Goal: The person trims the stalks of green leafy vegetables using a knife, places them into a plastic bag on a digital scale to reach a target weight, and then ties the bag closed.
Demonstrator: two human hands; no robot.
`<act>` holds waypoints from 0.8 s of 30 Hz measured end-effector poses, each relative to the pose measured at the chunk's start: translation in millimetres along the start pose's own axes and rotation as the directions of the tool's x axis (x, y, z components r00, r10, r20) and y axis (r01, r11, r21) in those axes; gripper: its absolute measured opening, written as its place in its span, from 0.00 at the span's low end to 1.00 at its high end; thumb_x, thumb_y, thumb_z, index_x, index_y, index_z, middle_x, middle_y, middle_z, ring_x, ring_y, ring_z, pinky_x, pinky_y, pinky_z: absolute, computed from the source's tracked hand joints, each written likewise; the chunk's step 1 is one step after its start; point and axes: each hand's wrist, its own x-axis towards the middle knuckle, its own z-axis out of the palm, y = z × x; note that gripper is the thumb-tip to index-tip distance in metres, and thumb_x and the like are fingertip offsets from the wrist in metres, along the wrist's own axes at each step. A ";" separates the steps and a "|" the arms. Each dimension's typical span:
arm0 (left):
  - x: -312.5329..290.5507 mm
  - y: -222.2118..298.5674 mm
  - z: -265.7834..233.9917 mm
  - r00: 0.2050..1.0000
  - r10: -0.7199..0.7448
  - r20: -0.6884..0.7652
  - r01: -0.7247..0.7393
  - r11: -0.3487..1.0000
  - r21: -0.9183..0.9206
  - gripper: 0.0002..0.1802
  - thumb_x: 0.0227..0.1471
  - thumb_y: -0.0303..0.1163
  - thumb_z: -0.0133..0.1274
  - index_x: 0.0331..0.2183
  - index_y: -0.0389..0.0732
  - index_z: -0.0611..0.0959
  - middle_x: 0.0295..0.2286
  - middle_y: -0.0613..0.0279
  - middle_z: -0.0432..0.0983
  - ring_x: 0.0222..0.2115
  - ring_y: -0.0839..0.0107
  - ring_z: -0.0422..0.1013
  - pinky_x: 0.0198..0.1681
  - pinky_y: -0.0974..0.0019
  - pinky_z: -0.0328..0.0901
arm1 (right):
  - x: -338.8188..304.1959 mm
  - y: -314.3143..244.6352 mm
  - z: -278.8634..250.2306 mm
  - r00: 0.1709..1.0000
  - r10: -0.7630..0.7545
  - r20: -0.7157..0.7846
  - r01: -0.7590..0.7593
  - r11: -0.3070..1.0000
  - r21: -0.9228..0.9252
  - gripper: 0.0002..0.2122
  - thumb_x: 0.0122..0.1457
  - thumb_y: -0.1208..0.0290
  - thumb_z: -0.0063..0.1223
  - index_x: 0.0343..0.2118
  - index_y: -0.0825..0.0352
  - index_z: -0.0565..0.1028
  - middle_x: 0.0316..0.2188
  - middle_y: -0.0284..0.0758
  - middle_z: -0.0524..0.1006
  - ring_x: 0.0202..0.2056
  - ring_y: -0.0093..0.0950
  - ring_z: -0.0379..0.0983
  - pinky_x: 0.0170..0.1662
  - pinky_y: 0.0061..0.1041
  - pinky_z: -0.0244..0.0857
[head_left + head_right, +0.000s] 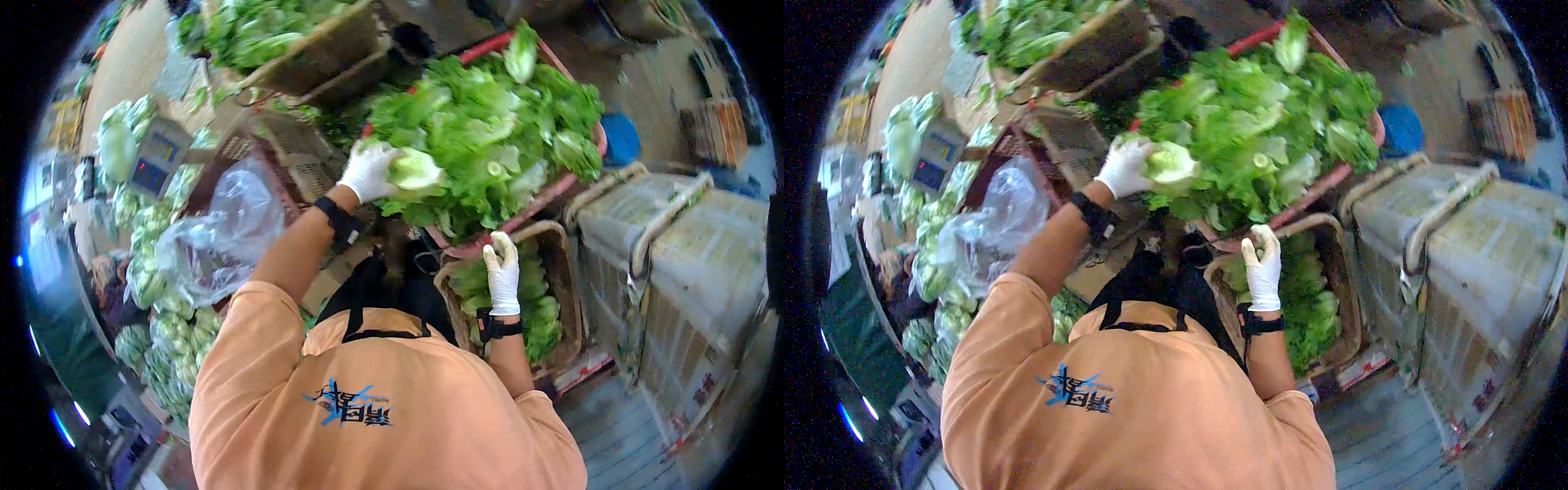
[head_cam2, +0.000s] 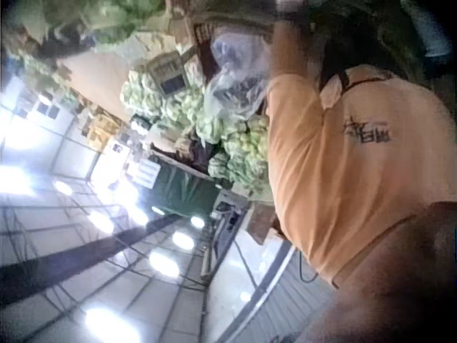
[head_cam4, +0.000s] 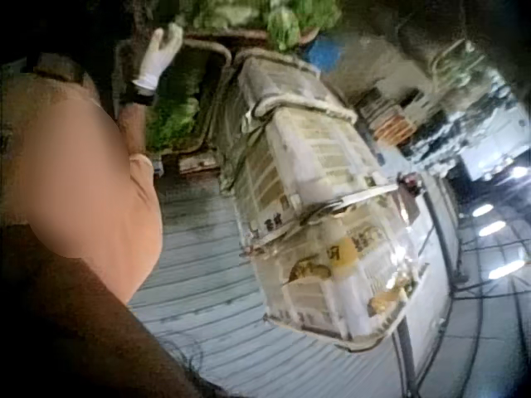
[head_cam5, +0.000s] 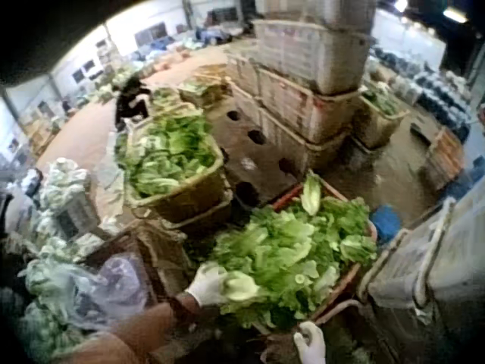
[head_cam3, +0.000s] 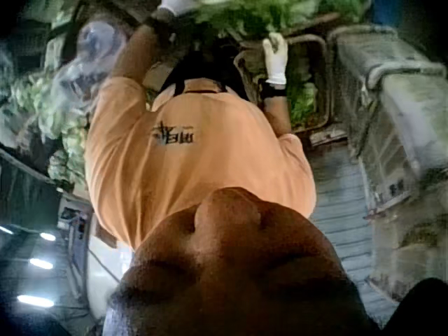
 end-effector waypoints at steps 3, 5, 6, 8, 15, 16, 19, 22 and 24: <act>-55.8 18.4 -45.2 0.996 -0.029 0.085 0.085 0.607 -0.790 0.41 0.31 0.42 0.68 0.50 0.41 0.71 0.47 0.59 0.69 0.51 0.64 0.63 0.56 0.60 0.55 | 7.1 -53.1 36.4 0.883 -0.433 0.179 0.427 0.901 0.073 0.38 0.50 0.68 0.60 0.62 0.69 0.50 0.62 0.42 0.53 0.63 0.35 0.48 0.63 0.31 0.44; -99.9 38.0 -67.1 0.987 0.031 0.156 0.148 0.171 -0.974 0.48 0.34 0.41 0.69 0.55 0.39 0.63 0.52 0.61 0.63 0.54 0.68 0.58 0.58 0.63 0.52 | -2.9 -94.5 63.8 0.779 -0.519 0.350 0.436 0.851 0.292 0.51 0.44 0.55 0.65 0.64 0.68 0.43 0.64 0.42 0.47 0.64 0.36 0.44 0.64 0.35 0.42; -123.1 47.3 -75.2 0.992 0.069 0.107 0.110 -0.041 -0.993 0.53 0.36 0.45 0.68 0.59 0.40 0.58 0.56 0.61 0.58 0.57 0.69 0.54 0.60 0.62 0.49 | -18.2 -114.6 74.4 0.739 -0.528 0.418 0.381 0.840 0.387 0.53 0.41 0.47 0.65 0.63 0.69 0.43 0.63 0.42 0.49 0.63 0.37 0.46 0.63 0.36 0.43; -170.5 57.2 -87.8 0.988 -0.115 -0.107 -0.131 -0.233 -0.964 0.63 0.37 0.53 0.65 0.62 0.41 0.45 0.61 0.59 0.46 0.61 0.68 0.44 0.63 0.61 0.41 | -47.6 -153.9 98.8 0.731 -0.447 0.516 0.125 0.830 0.544 0.53 0.42 0.43 0.63 0.63 0.68 0.44 0.62 0.42 0.50 0.62 0.36 0.48 0.63 0.37 0.45; -334.8 -15.5 -96.9 0.851 -0.520 -0.075 -0.228 -0.238 -0.944 0.58 0.31 0.44 0.69 0.60 0.40 0.55 0.56 0.58 0.58 0.57 0.64 0.55 0.60 0.59 0.51 | -128.0 -246.7 241.0 0.137 -0.671 0.729 0.703 0.584 0.406 0.37 0.55 0.48 0.49 0.63 0.65 0.51 0.61 0.48 0.51 0.62 0.48 0.44 0.63 0.42 0.39; -358.8 -28.6 -97.7 0.784 -0.617 -0.070 -0.334 -0.324 -0.885 0.54 0.32 0.42 0.69 0.59 0.39 0.59 0.55 0.58 0.61 0.56 0.64 0.58 0.59 0.59 0.54 | -133.3 -252.6 260.2 0.052 -0.626 0.778 0.831 0.459 0.314 0.38 0.52 0.47 0.53 0.63 0.60 0.53 0.62 0.48 0.49 0.62 0.50 0.43 0.62 0.45 0.39; -432.6 -72.6 -118.1 0.706 -0.707 -0.038 -0.395 -0.349 -0.850 0.52 0.33 0.37 0.66 0.58 0.38 0.59 0.54 0.56 0.62 0.54 0.63 0.60 0.58 0.60 0.55 | -140.4 -256.5 303.8 0.233 -0.738 0.634 0.955 0.296 -0.007 0.43 0.45 0.49 0.59 0.64 0.54 0.52 0.63 0.51 0.47 0.62 0.50 0.43 0.61 0.48 0.41; -454.6 -126.0 -151.8 0.763 -0.630 -0.147 -0.077 0.138 -0.988 0.53 0.33 0.40 0.66 0.58 0.37 0.58 0.53 0.55 0.64 0.53 0.62 0.62 0.56 0.60 0.57 | -118.2 -251.4 339.7 0.537 -0.533 0.653 0.835 0.444 -0.325 0.38 0.47 0.63 0.59 0.62 0.53 0.54 0.61 0.53 0.50 0.55 0.48 0.61 0.49 0.39 0.64; -448.5 -157.7 -175.0 0.836 -0.519 -0.179 0.236 0.633 -0.737 0.56 0.30 0.47 0.65 0.59 0.43 0.57 0.48 0.53 0.69 0.49 0.58 0.67 0.52 0.60 0.62 | -100.1 -246.0 353.7 0.633 -0.522 0.573 0.765 0.538 -0.355 0.24 0.54 0.71 0.52 0.56 0.60 0.65 0.40 0.43 0.76 0.38 0.37 0.75 0.40 0.31 0.69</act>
